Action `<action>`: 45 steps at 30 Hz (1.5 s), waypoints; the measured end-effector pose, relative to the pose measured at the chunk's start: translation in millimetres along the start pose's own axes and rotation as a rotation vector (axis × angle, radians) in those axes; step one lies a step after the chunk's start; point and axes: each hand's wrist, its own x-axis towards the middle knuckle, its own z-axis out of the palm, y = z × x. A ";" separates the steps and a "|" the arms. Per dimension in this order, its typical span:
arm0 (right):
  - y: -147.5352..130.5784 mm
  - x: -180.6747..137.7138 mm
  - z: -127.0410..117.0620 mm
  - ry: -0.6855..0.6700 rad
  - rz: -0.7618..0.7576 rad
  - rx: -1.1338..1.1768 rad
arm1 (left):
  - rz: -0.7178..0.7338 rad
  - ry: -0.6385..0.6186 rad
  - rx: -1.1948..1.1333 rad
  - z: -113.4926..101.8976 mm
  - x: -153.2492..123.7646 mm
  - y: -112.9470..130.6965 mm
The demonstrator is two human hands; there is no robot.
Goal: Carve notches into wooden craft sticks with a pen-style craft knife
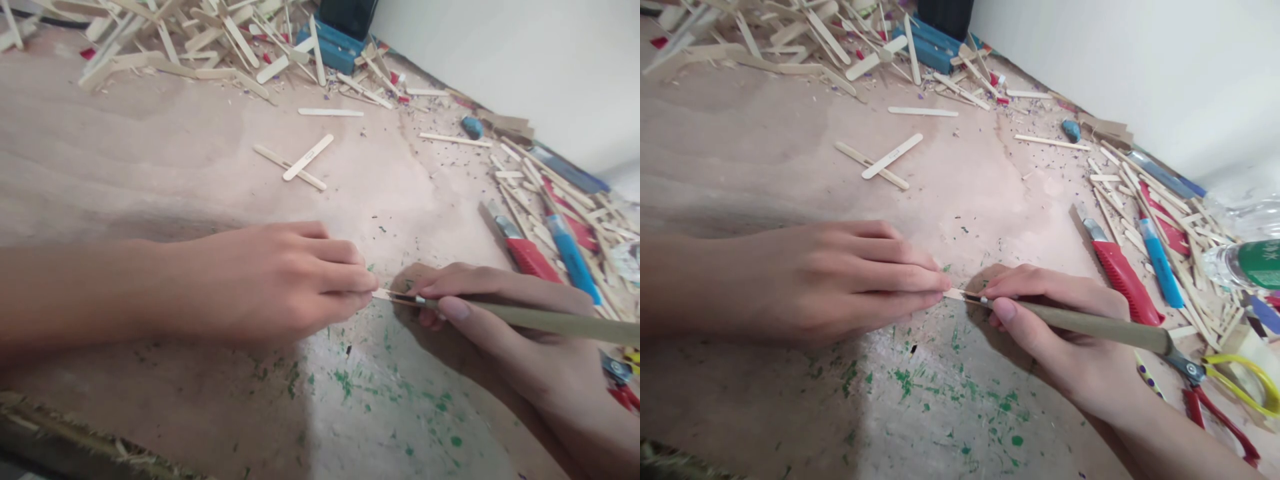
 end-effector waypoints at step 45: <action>-1.7 1.1 2.4 0.008 0.021 -0.002 | -0.012 0.001 -0.050 -0.5 2.7 1.0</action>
